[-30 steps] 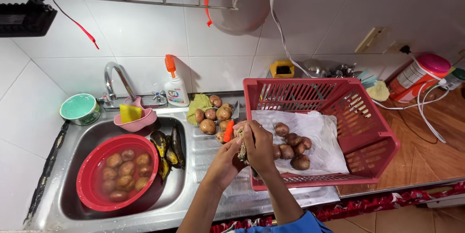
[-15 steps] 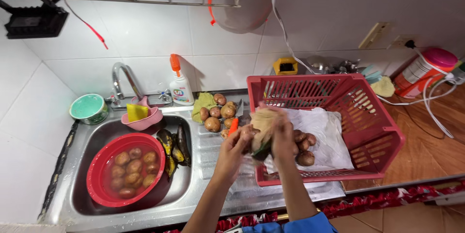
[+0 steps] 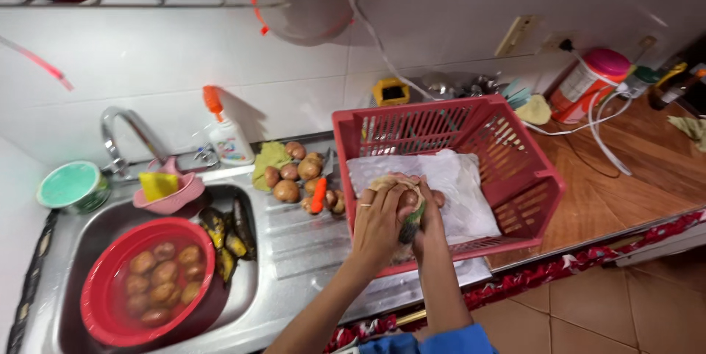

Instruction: The person rubs potatoes with a cloth and places them into a red crate, then washes a potato in a red bowl of water.

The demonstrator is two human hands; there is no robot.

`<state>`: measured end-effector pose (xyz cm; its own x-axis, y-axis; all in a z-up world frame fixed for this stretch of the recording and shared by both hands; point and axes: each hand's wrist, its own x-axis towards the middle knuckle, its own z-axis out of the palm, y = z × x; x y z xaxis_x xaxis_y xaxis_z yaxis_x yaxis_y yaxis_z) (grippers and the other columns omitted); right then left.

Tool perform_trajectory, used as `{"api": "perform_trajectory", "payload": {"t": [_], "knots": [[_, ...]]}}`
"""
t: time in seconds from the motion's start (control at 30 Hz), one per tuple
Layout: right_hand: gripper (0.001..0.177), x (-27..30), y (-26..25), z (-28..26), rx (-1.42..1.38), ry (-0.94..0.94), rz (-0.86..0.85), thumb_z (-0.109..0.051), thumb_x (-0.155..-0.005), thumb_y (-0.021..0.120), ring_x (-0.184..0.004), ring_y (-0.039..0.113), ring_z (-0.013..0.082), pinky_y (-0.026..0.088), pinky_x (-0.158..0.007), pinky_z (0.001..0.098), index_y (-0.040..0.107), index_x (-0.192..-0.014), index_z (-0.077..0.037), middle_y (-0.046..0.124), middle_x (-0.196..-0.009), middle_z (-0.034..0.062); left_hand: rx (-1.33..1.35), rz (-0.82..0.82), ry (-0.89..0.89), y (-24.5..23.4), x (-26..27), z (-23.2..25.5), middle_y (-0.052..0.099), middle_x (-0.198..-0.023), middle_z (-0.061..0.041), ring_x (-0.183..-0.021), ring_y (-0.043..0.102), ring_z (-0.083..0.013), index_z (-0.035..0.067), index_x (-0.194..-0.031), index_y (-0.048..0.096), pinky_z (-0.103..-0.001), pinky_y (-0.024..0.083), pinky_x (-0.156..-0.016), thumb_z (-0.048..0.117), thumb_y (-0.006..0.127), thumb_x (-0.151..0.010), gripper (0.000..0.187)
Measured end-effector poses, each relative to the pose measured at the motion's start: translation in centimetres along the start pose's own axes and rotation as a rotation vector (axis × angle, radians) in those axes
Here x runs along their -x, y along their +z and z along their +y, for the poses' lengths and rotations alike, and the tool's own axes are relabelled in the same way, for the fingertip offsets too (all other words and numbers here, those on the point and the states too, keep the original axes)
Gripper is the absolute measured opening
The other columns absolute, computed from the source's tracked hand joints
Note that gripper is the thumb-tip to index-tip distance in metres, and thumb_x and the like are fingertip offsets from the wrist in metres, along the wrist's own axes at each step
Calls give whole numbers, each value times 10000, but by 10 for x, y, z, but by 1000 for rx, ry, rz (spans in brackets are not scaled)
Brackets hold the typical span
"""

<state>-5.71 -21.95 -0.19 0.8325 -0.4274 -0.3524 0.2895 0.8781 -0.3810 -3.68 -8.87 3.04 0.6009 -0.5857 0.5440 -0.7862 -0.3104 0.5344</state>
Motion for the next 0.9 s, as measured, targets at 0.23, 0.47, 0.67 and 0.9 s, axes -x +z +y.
{"api": "perform_trajectory", "payload": {"t": [0.23,0.47,0.67,0.9], "knots": [[271,-20,-35,-17,1130,-750,50,-273,-1040,534,-832,559,97,478,-814,273,769,-1096,-149,710,-836,16,-169,-4,-82,14,-38,2,417,-1369,-88,-1054,510,-337,260,-1382,529,-459,440,-792,299,487,-1011,375],[447,-112,-65,-28,2233,-634,226,-492,-1076,294,-845,738,423,579,-767,539,586,-990,-166,723,-821,175,-482,346,-521,29,1,-148,550,-1076,-133,-919,582,-340,89,-1271,557,-438,456,-765,142,479,-967,318],[360,-148,-54,-22,2431,-496,113,-460,-1052,296,-934,721,472,552,-827,595,497,-1120,-169,705,-983,196,-466,203,-696,-1,46,-267,521,-1189,-58,-1075,535,-339,251,-1237,570,-488,532,-791,193,610,-887,357],[246,-130,-36,-27,2102,-592,294,-240,-1091,354,-993,687,523,534,-903,602,519,-1200,-93,685,-957,322,-269,-23,-825,32,28,-346,469,-1377,-127,-1236,504,-412,219,-1461,450,-548,550,-911,300,610,-941,549]]}}
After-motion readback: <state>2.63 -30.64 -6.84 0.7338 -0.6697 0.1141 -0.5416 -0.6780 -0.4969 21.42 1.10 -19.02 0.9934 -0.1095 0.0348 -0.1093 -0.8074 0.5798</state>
